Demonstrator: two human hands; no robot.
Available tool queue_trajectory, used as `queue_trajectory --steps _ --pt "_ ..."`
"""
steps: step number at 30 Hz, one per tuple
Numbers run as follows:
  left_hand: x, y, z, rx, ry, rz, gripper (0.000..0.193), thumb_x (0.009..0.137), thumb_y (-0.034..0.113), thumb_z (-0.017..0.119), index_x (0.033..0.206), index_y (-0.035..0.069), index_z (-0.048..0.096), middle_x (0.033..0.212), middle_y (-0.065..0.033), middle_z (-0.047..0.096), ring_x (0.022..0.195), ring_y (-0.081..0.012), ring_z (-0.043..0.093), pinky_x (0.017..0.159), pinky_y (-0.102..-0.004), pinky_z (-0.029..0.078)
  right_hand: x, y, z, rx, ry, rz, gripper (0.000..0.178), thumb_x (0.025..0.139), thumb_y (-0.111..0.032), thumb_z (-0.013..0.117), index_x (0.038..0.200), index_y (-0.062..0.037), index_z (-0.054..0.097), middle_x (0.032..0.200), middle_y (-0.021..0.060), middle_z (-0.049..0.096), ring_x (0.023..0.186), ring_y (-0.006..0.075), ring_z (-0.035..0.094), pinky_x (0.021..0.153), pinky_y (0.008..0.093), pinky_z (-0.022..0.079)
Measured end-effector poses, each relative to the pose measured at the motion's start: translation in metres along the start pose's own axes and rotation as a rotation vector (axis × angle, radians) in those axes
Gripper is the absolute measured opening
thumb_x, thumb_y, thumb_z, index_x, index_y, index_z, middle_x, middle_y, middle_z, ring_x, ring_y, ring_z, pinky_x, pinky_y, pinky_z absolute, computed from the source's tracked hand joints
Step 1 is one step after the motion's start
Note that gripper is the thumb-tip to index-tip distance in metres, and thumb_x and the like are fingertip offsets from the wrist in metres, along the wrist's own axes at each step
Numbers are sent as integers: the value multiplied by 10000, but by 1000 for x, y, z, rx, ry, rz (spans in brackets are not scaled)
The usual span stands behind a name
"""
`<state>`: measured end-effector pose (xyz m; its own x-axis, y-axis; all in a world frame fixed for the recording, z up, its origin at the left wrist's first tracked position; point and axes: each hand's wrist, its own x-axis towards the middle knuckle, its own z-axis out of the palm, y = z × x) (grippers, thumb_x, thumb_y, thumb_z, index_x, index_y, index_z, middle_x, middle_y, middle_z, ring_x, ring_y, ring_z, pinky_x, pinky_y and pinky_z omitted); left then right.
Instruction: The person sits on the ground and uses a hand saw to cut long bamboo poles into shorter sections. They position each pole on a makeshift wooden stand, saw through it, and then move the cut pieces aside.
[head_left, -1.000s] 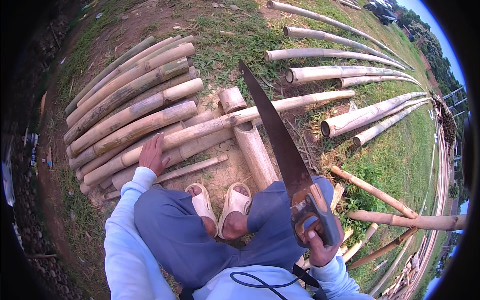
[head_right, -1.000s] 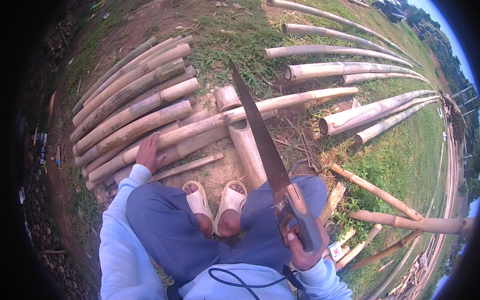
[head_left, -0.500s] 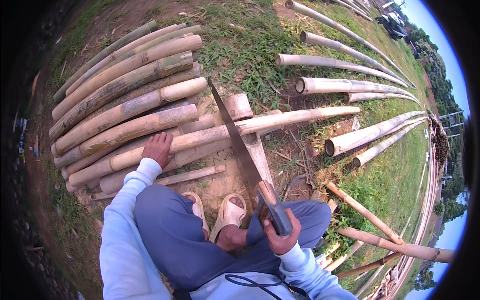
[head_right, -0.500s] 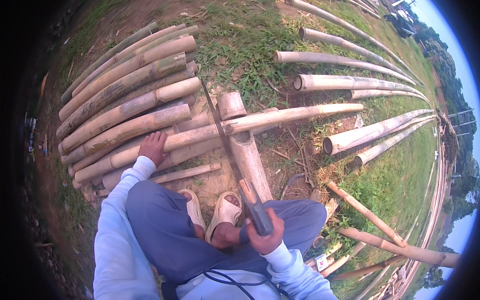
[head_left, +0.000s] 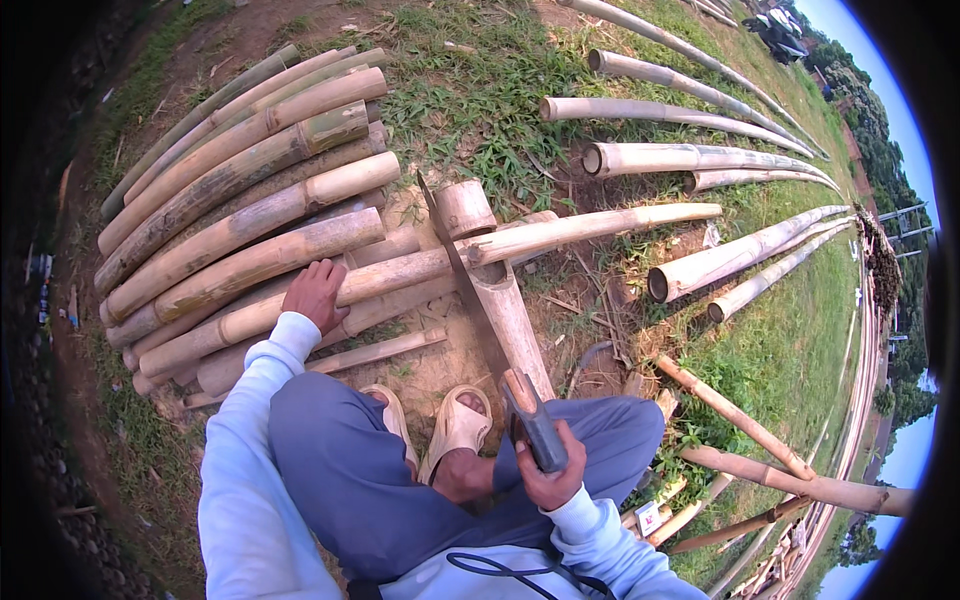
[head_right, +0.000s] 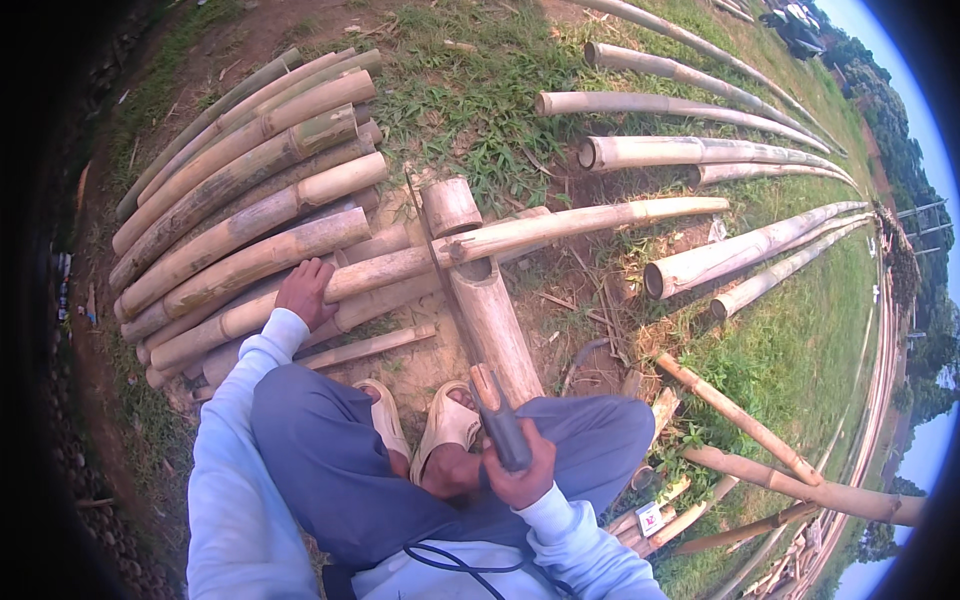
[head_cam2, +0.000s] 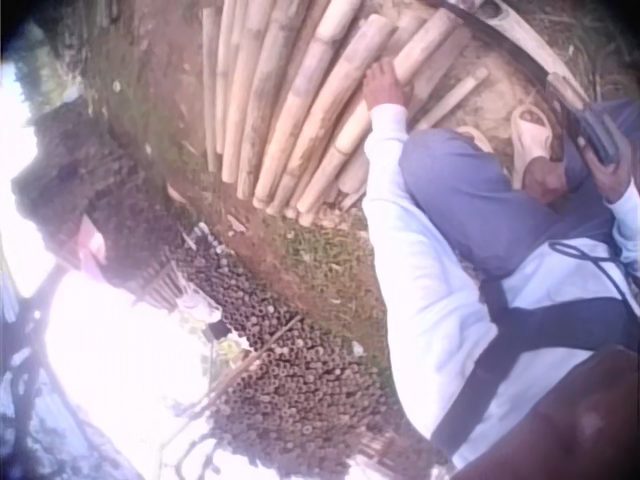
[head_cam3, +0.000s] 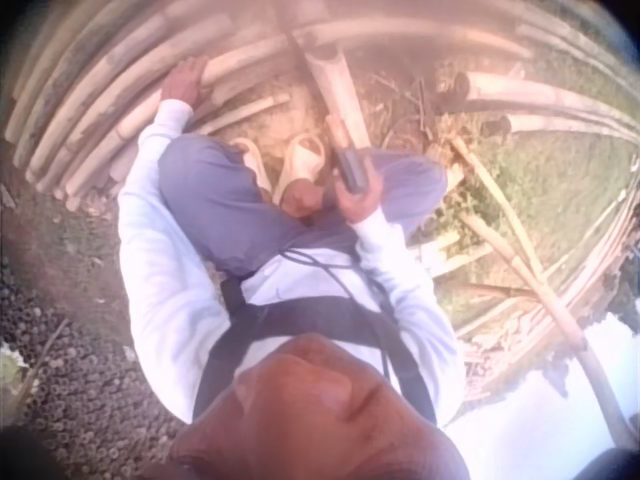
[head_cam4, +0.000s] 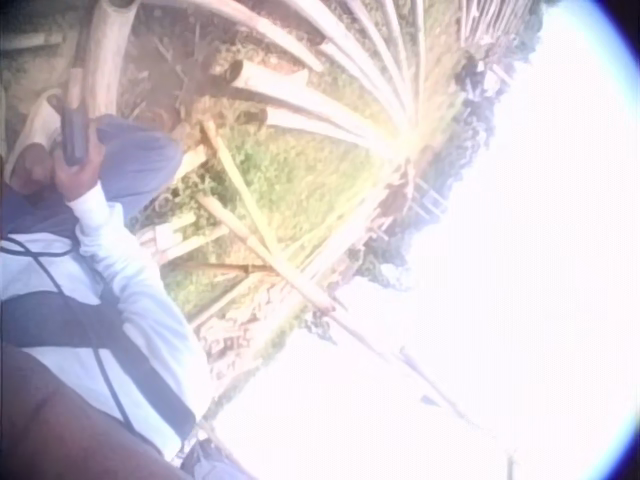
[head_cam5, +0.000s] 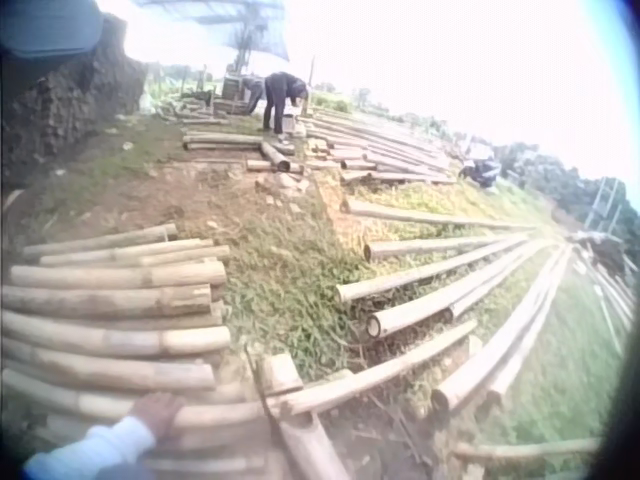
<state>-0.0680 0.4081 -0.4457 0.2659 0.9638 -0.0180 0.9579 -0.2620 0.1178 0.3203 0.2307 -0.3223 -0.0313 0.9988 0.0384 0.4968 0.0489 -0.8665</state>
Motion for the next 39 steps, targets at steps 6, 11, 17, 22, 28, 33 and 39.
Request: queue_trajectory --steps 6,11,17,22,28,33,39 --pt "-4 3 5 27 -20 -42 621 659 280 902 1131 93 545 1083 -104 547 1072 -295 573 943 -402 504 -21 -22 -7 -31 -40 198 208 814 -44 751 953 -8 600 771 143 680 693 276 727 641 355 545" --pt "5 6 7 96 39 11 609 669 288 899 1115 86 536 1085 -111 545 1070 -292 571 926 -398 501 5 -41 2 30 9 110 177 840 -36 734 900 -12 569 668 89 577 575 145 560 561 306 442" --pt "-2 1 7 104 -60 -21 607 691 292 902 1124 77 535 1093 -109 545 1074 -289 565 939 -389 499 10 -30 -7 23 -81 198 205 830 -30 761 910 -2 575 716 173 634 643 310 695 597 371 514" --pt "-1 5 2 77 -10 12 614 687 285 900 1147 86 545 1103 -109 548 1099 -289 564 965 -394 496 -9 -39 -18 62 -34 144 198 841 -38 757 1005 8 655 782 199 690 710 300 746 624 355 530" --pt "8 -2 3 116 -40 -5 606 702 289 893 1151 79 545 1104 -113 542 1088 -294 561 967 -384 486 78 8 34 156 -117 189 179 879 -78 754 979 21 644 706 89 612 634 125 522 598 320 468" --pt "-1 0 4 132 -86 4 656 676 316 909 1163 85 534 1093 -111 537 1081 -289 558 967 -381 487 -31 -28 -23 29 -156 179 333 881 -8 722 1209 36 689 866 111 735 826 176 742 761 291 549" --pt "17 0 -3 92 -55 21 608 702 299 887 1163 82 556 1113 -109 550 1093 -293 563 982 -389 495 61 8 34 67 -119 187 213 889 -84 732 1086 -14 695 749 169 668 654 262 704 637 332 527"
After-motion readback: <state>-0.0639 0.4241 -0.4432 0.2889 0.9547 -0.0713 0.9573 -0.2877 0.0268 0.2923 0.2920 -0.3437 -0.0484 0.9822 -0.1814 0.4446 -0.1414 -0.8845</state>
